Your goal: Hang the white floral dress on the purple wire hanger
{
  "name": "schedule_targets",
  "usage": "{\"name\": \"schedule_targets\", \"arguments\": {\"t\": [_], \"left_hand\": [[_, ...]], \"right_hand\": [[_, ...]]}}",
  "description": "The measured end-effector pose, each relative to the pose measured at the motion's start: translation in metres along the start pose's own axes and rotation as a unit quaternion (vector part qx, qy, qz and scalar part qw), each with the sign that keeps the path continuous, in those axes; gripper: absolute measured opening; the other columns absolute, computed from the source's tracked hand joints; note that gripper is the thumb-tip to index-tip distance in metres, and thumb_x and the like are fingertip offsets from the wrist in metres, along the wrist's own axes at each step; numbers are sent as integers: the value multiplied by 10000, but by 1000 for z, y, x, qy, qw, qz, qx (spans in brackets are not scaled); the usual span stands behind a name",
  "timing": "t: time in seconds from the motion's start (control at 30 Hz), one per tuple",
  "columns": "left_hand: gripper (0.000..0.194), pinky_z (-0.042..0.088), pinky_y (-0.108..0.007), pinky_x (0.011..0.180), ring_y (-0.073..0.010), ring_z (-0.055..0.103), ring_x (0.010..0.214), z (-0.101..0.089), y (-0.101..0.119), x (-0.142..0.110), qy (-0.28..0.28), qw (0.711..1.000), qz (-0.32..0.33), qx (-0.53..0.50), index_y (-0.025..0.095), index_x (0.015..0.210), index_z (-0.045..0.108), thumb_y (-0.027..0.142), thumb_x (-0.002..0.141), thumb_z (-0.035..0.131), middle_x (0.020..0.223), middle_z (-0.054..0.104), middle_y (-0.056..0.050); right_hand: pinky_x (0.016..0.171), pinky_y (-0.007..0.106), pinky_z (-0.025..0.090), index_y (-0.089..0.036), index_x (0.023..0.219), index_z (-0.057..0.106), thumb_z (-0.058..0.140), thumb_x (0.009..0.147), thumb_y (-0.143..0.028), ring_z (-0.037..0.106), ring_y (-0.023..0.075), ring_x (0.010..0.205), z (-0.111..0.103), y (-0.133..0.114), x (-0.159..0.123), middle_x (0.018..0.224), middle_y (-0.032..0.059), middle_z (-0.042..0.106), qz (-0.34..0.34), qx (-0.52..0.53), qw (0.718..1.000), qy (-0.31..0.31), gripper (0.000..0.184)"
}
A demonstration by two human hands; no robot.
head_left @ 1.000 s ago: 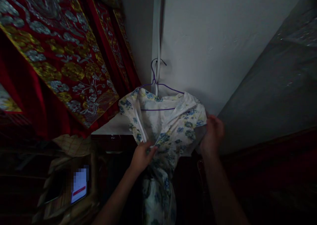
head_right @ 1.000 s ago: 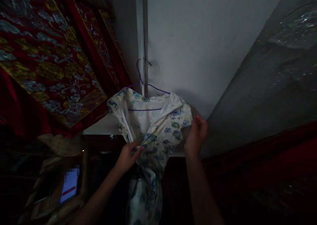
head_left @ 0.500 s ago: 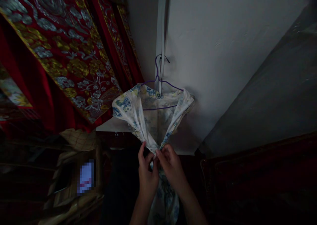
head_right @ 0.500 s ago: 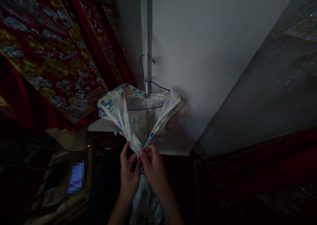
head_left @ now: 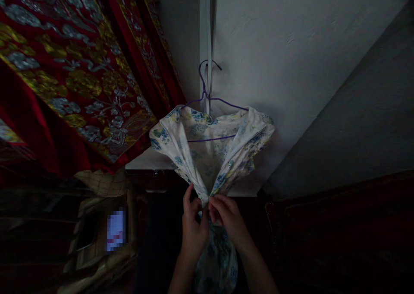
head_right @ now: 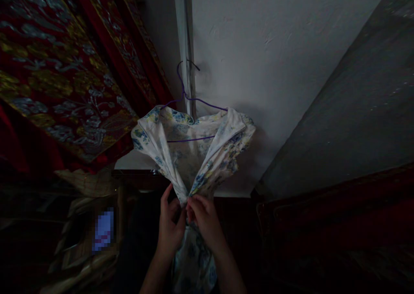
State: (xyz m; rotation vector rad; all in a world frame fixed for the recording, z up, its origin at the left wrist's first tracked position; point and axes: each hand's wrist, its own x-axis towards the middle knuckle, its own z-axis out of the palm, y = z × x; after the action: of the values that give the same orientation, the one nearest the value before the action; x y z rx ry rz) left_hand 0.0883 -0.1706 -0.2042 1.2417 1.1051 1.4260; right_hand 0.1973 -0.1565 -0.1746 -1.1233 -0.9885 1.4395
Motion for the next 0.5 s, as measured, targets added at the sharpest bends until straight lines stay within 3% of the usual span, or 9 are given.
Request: {"name": "schedule_targets", "arguments": {"t": [0.07, 0.13, 0.23, 0.37, 0.43, 0.5], "left_hand": [[611, 512, -384, 1007, -223, 683, 1145, -2, -7, 2, 9, 1000, 11, 6, 282, 1507, 276, 264, 965, 559, 1222, 706, -104], [554, 521, -367, 964, -212, 693, 1056, -4, -15, 6, 15, 999, 17, 34, 261, 1473, 321, 261, 966, 543, 1134, 702, -90], [498, 530, -332, 859, -198, 678, 890, -2, -23, 16, 6, 993, 26, 116, 213, 1422, 367, 247, 950, 521, 949, 651, -49], [314, 515, -352, 873, -233, 658, 967, 15, -23, 35, -33, 981, 66, 181, 208, 1229, 482, 222, 916, 508, 1002, 639, -85], [251, 510, -357, 879, -236, 656, 969, 24, -18, 45, -59, 977, 80, 189, 212, 1150, 519, 192, 899, 516, 1005, 655, -88], [225, 513, -359, 858, -236, 663, 940, 27, -9, 53, -82, 972, 91, 201, 206, 1097, 551, 156, 879, 526, 993, 675, -86]], "right_hand": [[378, 222, 192, -184, 595, 594, 699, 731, -570, 357, 86, 367, 2, -13, 11, 423, -31, 479, 16, 23, 1000, -12, 422], [355, 212, 163, -174, 567, 616, 729, 685, -525, 346, 78, 339, 4, -42, 33, 391, -25, 487, -16, 26, 1000, -2, 387], [357, 189, 154, -174, 525, 584, 731, 686, -427, 304, 42, 344, 7, -117, 75, 383, -58, 448, -80, 39, 995, 41, 334], [361, 172, 176, -160, 553, 592, 649, 772, -259, 320, 30, 350, 19, -212, 106, 408, -67, 458, -164, 39, 984, 47, 247], [361, 167, 208, -162, 575, 598, 613, 805, -241, 366, 38, 353, 26, -228, 101, 417, -58, 486, -219, 29, 974, 44, 245], [359, 167, 241, -170, 596, 598, 592, 826, -259, 402, 49, 356, 30, -222, 89, 419, -55, 503, -258, 19, 965, 51, 247]]}}
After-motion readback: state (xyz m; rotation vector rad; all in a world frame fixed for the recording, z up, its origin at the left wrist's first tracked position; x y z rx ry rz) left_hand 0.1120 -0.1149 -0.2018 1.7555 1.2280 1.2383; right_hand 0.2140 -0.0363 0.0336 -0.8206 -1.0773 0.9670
